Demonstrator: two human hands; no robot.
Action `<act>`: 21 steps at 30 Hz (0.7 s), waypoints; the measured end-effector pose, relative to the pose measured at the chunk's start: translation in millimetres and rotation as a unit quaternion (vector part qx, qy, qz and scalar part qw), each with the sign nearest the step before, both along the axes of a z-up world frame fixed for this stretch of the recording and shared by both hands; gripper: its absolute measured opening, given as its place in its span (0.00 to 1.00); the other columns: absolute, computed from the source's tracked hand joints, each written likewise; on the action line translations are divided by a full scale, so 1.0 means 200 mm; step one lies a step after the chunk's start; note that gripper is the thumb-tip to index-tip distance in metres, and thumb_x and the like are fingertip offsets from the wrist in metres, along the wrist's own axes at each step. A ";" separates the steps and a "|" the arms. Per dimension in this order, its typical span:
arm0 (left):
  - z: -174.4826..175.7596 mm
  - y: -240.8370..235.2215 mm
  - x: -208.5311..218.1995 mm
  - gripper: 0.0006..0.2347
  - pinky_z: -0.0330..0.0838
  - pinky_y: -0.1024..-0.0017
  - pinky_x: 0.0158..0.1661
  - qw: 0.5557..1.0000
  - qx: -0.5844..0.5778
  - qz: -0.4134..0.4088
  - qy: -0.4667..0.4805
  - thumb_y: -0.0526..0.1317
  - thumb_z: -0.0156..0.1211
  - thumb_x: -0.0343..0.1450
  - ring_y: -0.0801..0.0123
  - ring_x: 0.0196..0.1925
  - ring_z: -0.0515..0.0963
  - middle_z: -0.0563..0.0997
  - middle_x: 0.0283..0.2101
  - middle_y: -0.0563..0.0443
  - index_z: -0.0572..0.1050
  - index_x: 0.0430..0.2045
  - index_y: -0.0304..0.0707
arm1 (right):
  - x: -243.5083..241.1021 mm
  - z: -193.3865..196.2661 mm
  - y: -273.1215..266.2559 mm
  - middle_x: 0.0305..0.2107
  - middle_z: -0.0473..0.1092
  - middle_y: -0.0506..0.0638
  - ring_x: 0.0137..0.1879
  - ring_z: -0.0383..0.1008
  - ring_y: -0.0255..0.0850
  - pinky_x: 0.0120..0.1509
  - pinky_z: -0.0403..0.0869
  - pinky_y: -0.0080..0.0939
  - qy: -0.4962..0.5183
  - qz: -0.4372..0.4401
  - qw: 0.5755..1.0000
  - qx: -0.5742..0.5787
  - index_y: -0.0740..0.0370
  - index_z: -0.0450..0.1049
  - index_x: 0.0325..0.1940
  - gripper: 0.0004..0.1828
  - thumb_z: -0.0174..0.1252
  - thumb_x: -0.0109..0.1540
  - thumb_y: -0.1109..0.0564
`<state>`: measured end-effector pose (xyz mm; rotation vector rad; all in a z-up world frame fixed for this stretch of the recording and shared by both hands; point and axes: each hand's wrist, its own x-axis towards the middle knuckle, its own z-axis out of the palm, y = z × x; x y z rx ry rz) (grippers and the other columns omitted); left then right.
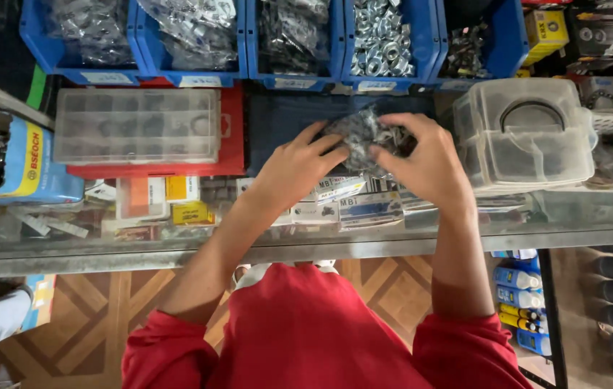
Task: The person organizes small hardware items in a workshop setting. They repeatedly pick up plastic bags containing metal fasteners, shake them to settle the contents, and place them into blue storage bins. The person also moves a white basket and a clear plastic container on the glass counter and handles several small product boxes.
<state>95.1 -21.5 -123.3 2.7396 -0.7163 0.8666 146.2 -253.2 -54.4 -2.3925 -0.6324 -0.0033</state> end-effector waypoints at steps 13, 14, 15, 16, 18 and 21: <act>0.22 -0.17 -0.26 0.18 0.72 0.46 0.61 0.639 -0.768 0.002 0.036 0.50 0.53 0.79 0.42 0.76 0.58 0.50 0.77 0.44 0.58 0.60 0.51 | -0.30 0.04 0.37 0.17 0.68 0.47 0.23 0.69 0.33 0.30 0.73 0.32 0.086 -0.086 0.930 0.346 0.58 0.84 0.40 0.08 0.62 0.62 0.65; 0.22 -0.22 -0.26 0.29 0.72 0.43 0.59 0.470 -0.881 -0.027 0.047 0.59 0.54 0.76 0.41 0.75 0.57 0.48 0.77 0.41 0.49 0.66 0.51 | -0.34 0.04 0.40 0.18 0.65 0.49 0.25 0.68 0.34 0.31 0.73 0.35 0.105 -0.105 0.885 0.442 0.65 0.81 0.41 0.07 0.57 0.64 0.67; 0.18 -0.26 -0.30 0.29 0.72 0.43 0.59 0.470 -0.881 -0.026 0.047 0.59 0.54 0.76 0.41 0.75 0.57 0.48 0.77 0.41 0.49 0.66 0.51 | -0.37 0.03 0.44 0.18 0.65 0.49 0.25 0.68 0.34 0.31 0.73 0.35 0.105 -0.105 0.885 0.442 0.65 0.81 0.41 0.07 0.57 0.64 0.67; 0.13 -0.29 -0.33 0.29 0.64 0.42 0.64 0.435 -0.896 -0.077 0.044 0.62 0.54 0.75 0.45 0.76 0.58 0.52 0.76 0.45 0.53 0.66 0.56 | -0.40 0.03 0.48 0.23 0.66 0.50 0.30 0.68 0.34 0.35 0.74 0.35 0.095 -0.125 0.861 0.484 0.67 0.80 0.43 0.07 0.56 0.66 0.67; 0.07 -0.31 -0.36 0.28 0.56 0.40 0.68 0.400 -0.906 -0.131 0.041 0.64 0.54 0.74 0.49 0.76 0.58 0.57 0.75 0.48 0.57 0.66 0.61 | -0.45 0.01 0.54 0.29 0.68 0.50 0.35 0.67 0.33 0.39 0.74 0.36 0.082 -0.142 0.834 0.526 0.69 0.79 0.45 0.07 0.55 0.67 0.67; 0.04 -0.27 -0.39 0.49 0.41 0.29 0.66 0.540 -0.824 -0.139 0.103 0.54 0.73 0.67 0.33 0.78 0.41 0.42 0.79 0.30 0.39 0.76 0.49 | -0.54 -0.04 0.58 0.34 0.76 0.53 0.37 0.69 0.32 0.42 0.73 0.37 0.050 -0.143 0.870 0.470 0.66 0.81 0.46 0.06 0.60 0.66 0.65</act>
